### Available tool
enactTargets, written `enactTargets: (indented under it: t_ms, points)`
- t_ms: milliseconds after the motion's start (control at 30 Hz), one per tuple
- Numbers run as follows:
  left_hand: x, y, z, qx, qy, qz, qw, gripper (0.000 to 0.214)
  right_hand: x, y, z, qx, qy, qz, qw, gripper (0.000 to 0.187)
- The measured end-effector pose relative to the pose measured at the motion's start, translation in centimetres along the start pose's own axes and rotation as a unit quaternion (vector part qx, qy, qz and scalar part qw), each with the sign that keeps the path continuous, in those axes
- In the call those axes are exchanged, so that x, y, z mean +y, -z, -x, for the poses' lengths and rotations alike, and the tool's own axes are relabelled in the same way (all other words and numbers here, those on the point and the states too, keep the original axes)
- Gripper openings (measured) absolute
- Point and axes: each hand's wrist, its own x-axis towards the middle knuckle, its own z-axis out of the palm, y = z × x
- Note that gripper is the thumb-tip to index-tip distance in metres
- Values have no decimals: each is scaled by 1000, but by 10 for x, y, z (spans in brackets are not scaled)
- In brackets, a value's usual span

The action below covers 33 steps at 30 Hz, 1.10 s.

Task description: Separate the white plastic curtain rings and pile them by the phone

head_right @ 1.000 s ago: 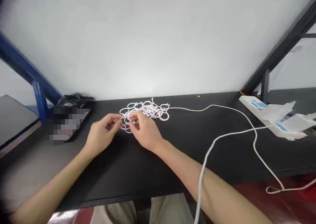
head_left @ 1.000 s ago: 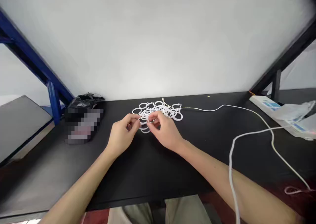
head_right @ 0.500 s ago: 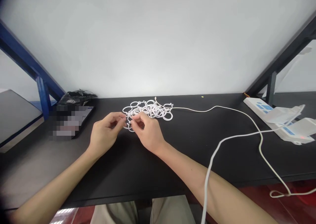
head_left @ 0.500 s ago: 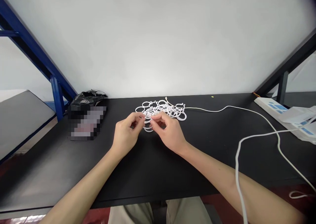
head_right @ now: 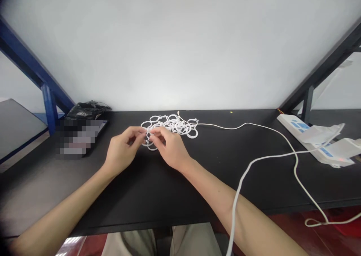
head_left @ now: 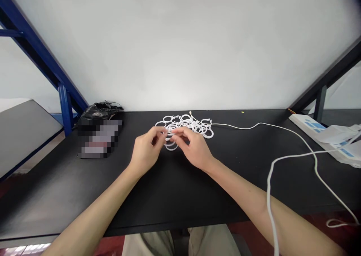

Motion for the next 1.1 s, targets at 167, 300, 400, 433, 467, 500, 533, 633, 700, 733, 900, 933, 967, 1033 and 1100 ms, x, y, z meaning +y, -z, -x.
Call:
enactTargets:
  t_ms: [167,300,400,433,467,500,533,633,700,733,900,933,967,1033,1100]
  points:
    - [-31,12,-21,63,81,-78,992,22,3,2,-1,-67,44,195,977,23]
    - [-66,21,-27,20,116,-219,969,28,5,0,3,-127,49,292,947,11]
    - [-68,22,-25,53,112,-279,952,37,5,0,3,-110,35,275,955,11]
    - [-62,21,-23,61,98,-273,955,38,6,0,3,-97,32,266,959,12]
    - [-53,20,-20,57,79,-252,963,37,6,0,3,-82,30,259,962,12]
    - [-43,18,-17,37,59,-216,974,34,6,1,2,-68,30,253,965,13]
    - [-32,16,-13,3,38,-167,985,32,6,1,2,-56,32,248,967,13]
    - [-3,5,-1,-110,41,-33,993,32,6,0,2,-39,43,231,971,11]
    - [5,-1,3,-115,64,17,991,31,5,-1,2,-33,48,211,976,9]
    - [6,-3,4,-112,78,40,990,30,5,-2,2,-32,45,193,980,7]
    - [-2,-2,1,-89,139,107,981,23,4,-5,2,0,-38,69,997,19]
    - [-1,-1,0,-79,141,105,981,22,4,-5,2,10,-54,54,997,20]
    - [0,0,0,-71,138,100,983,20,4,-5,2,17,-63,44,997,19]
    - [3,2,1,-57,125,85,987,17,3,-5,1,19,-67,32,997,15]
    - [6,2,2,-44,106,72,991,15,3,-4,1,16,-58,24,998,12]
